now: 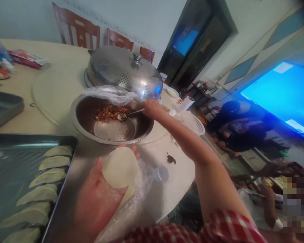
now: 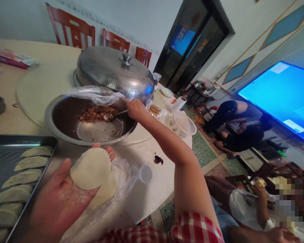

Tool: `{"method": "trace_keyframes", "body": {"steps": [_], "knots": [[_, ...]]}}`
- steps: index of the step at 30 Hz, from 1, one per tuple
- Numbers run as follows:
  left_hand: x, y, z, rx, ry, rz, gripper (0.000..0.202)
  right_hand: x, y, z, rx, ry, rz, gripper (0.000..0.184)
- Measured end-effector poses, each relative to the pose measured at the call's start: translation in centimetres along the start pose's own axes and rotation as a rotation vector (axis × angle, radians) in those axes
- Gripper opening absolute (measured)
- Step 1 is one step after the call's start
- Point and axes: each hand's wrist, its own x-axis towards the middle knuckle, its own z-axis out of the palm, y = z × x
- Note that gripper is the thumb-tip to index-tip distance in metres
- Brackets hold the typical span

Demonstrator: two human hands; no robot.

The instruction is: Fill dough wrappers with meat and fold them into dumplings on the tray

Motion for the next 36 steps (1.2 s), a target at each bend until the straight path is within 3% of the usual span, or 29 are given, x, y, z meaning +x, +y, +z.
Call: {"method": "trace_keyframes", "body": {"steps": [8,14,22,28,36], "knots": [[-0.7,-0.2,-0.1,-0.067,0.010,-0.050,0.049,0.3,-2.2,-1.4,-0.025,-0.002,-0.104,0.028],[-0.6,-0.3,-0.1,-0.093,-0.069,-0.053,0.046,0.6,-5.0,-1.4,0.169,0.059,-0.243,0.031],[-0.7,-0.4,0.0,-0.090,-0.029,-0.039,0.044,-0.2,-5.4,-1.6,0.351,0.185,-0.321,0.027],[-0.7,-0.5,0.1,-0.093,-0.024,-0.059,0.044,0.9,-5.9,-0.2,0.349,0.149,-0.349,0.032],[-0.9,-0.7,0.5,-0.188,-0.056,-0.068,0.046,0.8,-6.0,-0.2,0.280,0.104,-0.359,0.029]]}}
